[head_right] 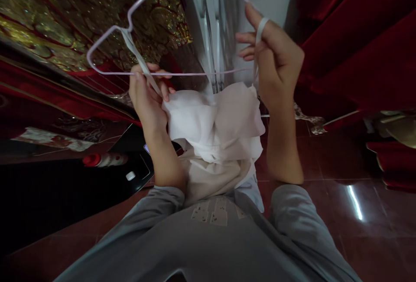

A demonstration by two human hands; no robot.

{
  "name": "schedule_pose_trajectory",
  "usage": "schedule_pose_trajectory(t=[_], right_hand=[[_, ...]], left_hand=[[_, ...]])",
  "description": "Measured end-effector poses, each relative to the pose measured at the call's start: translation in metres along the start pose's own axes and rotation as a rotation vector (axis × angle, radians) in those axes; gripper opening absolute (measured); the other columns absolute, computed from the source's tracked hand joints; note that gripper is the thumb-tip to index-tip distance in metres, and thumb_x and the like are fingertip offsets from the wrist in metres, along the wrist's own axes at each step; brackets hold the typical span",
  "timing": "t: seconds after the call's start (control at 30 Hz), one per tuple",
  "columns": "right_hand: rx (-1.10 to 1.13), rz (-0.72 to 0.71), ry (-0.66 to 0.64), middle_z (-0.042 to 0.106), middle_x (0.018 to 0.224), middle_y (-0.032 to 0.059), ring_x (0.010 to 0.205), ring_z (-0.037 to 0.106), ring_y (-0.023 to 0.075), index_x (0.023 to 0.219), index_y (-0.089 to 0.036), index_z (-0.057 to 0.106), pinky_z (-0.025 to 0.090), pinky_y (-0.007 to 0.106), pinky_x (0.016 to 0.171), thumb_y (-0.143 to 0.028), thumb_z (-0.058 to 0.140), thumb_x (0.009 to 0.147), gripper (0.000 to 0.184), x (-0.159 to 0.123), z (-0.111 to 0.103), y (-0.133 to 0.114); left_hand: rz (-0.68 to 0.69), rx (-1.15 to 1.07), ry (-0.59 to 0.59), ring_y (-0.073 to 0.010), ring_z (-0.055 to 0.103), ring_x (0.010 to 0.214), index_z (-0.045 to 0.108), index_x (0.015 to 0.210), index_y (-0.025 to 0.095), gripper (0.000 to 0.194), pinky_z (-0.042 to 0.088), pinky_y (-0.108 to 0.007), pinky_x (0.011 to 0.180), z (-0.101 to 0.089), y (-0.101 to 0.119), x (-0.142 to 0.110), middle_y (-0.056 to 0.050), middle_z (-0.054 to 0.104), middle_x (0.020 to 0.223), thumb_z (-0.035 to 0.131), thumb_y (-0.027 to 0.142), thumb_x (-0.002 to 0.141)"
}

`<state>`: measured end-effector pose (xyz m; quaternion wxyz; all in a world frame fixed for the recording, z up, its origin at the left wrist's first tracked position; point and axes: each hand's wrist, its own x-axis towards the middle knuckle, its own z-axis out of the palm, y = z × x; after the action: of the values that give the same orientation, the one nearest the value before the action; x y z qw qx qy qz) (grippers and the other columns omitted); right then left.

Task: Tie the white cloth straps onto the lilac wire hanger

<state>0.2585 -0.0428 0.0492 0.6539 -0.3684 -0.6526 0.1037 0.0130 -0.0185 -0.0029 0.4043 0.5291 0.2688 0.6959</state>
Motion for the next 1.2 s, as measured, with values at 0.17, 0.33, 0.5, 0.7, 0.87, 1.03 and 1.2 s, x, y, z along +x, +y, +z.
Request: schedule_pose_trajectory(t=[0.17,0.33,0.5,0.7,0.87,1.03,1.2], right_hand=[[-0.026,-0.123,0.171,0.076,0.092,0.0023,0.074,0.071,0.0156,0.105,-0.030,0.078,0.057,0.029,0.067,-0.023,0.063,0.087,0.024,0.005,-0.034,0.024],[-0.111,-0.077,0.363,0.075,0.086,0.0009,0.080,0.072,0.0176,0.093,-0.028,0.080,0.057,0.034,0.075,-0.038,0.084,0.068,0.027,-0.002,-0.077,0.047],[-0.093,-0.051,0.373,0.074,0.085,0.0027,0.075,0.069,0.0162,0.092,-0.024,0.080,0.052,0.032,0.072,-0.043,0.082,0.071,0.028,-0.001,-0.096,0.056],[-0.194,0.080,0.140,0.072,0.081,0.0047,0.068,0.065,0.0153,0.088,-0.026,0.079,0.049,0.030,0.062,-0.041,0.081,0.074,0.022,0.021,-0.069,0.040],[-0.243,0.035,-0.020,0.064,0.073,0.0017,0.062,0.055,0.0101,0.081,-0.022,0.071,0.042,0.025,0.056,-0.013,0.077,0.064,0.020,0.040,-0.042,0.033],[-0.235,-0.335,0.271,0.053,0.087,0.0020,0.068,0.044,0.0096,0.086,-0.022,0.062,0.035,0.026,0.058,-0.003,0.066,0.053,0.039,0.041,-0.037,0.034],[-0.256,-0.201,0.246,0.054,0.089,0.0010,0.065,0.044,0.0093,0.094,-0.027,0.065,0.037,0.027,0.058,-0.020,0.061,0.076,0.019,0.006,-0.016,0.005]], left_hand=[[-0.120,-0.027,0.079,-0.0165,0.041,0.045,0.049,0.087,0.024,0.028,0.045,-0.033,0.056,0.003,0.011,0.002,-0.005,0.072,0.097,0.035,0.033,0.109],[-0.202,0.002,0.078,-0.0213,0.050,0.051,0.054,0.084,0.026,0.032,0.046,-0.038,0.060,0.006,0.022,-0.005,-0.007,0.071,0.094,0.055,0.053,0.100],[-0.182,0.039,0.084,-0.0216,0.046,0.049,0.054,0.085,0.027,0.029,0.046,-0.038,0.059,0.005,0.024,-0.006,-0.007,0.072,0.094,0.052,0.051,0.099],[-0.206,0.039,0.152,-0.0238,0.058,0.060,0.055,0.083,0.026,0.035,0.047,-0.039,0.061,0.009,0.017,-0.006,-0.007,0.072,0.094,0.050,0.055,0.103],[-0.204,0.038,0.159,-0.0253,0.064,0.069,0.054,0.082,0.026,0.035,0.049,-0.038,0.062,0.012,0.017,-0.009,-0.007,0.071,0.094,0.046,0.050,0.106],[-0.228,0.017,0.139,-0.0233,0.064,0.064,0.054,0.081,0.024,0.035,0.052,-0.037,0.062,0.014,0.020,-0.011,-0.007,0.072,0.094,0.040,0.038,0.110],[-0.277,0.065,0.166,-0.0229,0.067,0.069,0.056,0.084,0.023,0.037,0.057,-0.037,0.067,0.019,0.020,-0.015,-0.008,0.072,0.098,0.040,0.043,0.111]])
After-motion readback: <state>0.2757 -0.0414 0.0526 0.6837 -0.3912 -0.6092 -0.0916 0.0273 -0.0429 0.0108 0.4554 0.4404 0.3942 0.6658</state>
